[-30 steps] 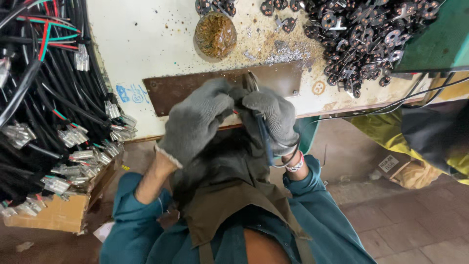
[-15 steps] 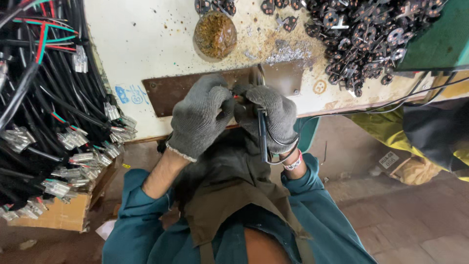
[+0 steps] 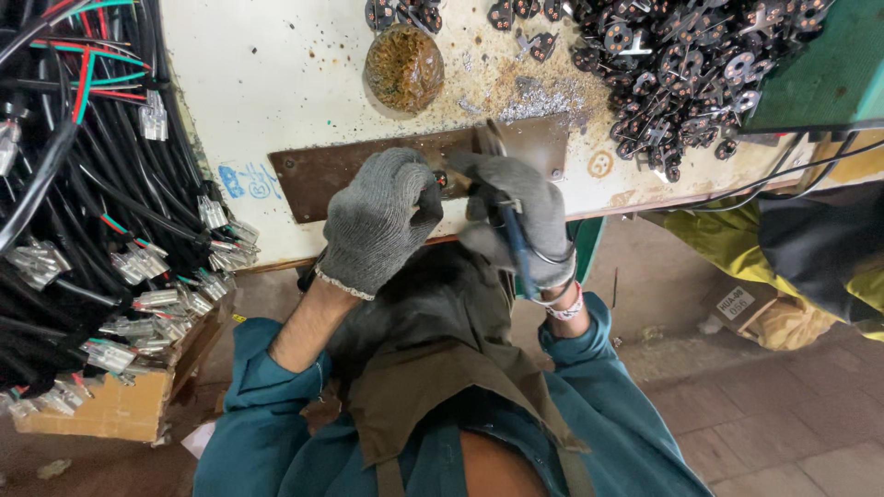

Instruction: The person solders wires onto small black electrical components at a workbench. They hold a component and wire in one hand, apply a soldering iron with the other, then place the finished part on a growing pile and pick up the next component and wire to repeat the process.

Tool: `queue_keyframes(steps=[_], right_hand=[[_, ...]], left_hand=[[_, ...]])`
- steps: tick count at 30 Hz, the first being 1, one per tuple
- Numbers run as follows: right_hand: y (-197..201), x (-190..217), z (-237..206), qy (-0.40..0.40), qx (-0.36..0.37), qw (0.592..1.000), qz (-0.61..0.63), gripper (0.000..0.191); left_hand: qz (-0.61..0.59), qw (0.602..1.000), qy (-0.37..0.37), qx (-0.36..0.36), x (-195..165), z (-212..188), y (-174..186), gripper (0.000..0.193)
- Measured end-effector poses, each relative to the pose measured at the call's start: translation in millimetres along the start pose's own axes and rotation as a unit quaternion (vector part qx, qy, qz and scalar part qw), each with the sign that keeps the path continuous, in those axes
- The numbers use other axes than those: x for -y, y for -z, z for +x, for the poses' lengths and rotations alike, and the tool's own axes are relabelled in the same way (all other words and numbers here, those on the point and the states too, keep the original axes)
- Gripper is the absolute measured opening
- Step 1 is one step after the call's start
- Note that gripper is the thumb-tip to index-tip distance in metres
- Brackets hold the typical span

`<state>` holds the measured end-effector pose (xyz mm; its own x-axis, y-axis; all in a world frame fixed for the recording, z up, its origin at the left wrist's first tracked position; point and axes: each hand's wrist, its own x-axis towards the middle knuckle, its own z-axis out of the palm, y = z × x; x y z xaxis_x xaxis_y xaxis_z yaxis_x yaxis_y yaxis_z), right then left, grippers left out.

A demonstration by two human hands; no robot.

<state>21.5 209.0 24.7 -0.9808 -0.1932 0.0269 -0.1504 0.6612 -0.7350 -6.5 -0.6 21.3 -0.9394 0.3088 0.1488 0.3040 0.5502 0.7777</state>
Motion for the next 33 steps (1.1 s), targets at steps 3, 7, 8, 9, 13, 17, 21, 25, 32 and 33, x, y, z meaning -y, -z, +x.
queue_keyframes(steps=[3,7,8,9,13,17,21,25,32,33], right_hand=[[-1.5,-8.3,-13.5,0.013,-0.069,0.997,0.019,0.029],[-8.2,-20.7,-27.2,0.072,-0.052,0.996,-0.027,0.026],[-9.9,-23.4,-28.6,0.075,-0.047,0.996,-0.027,0.025],[-10.6,-25.6,-29.4,0.084,-0.043,0.995,-0.030,0.024],[-11.7,-29.2,-26.9,0.097,-0.031,0.994,-0.041,0.021],[-9.3,-28.1,-22.6,0.108,0.012,0.994,-0.002,0.021],[-7.8,-28.1,-19.3,0.102,-0.003,0.995,0.007,0.021],[-8.8,-28.5,-18.7,0.107,-0.002,0.994,-0.007,0.018],[-12.1,-27.8,-21.8,0.108,-0.012,0.994,-0.006,0.013],[-13.0,-27.7,-22.1,0.109,-0.016,0.994,-0.007,0.013]], left_hand=[[0.015,1.000,-0.003,-0.007,1.2,0.9,-1.8,0.022],[0.034,0.999,-0.004,0.002,4.0,0.7,-3.0,0.023],[0.037,0.999,-0.004,0.007,4.2,0.1,-3.2,0.024],[0.030,1.000,-0.003,0.009,4.5,-0.1,-3.4,0.025],[0.029,0.999,0.001,0.014,5.6,0.7,-4.2,0.025],[0.033,0.999,-0.009,0.034,7.9,3.2,-2.0,0.028],[0.026,0.997,-0.005,0.069,9.4,5.7,0.3,0.027],[0.024,0.999,-0.001,0.044,9.6,7.9,0.0,0.027],[0.022,0.999,0.001,0.045,5.9,7.3,3.2,0.022],[0.024,0.999,0.000,0.038,5.2,6.9,3.7,0.022]])
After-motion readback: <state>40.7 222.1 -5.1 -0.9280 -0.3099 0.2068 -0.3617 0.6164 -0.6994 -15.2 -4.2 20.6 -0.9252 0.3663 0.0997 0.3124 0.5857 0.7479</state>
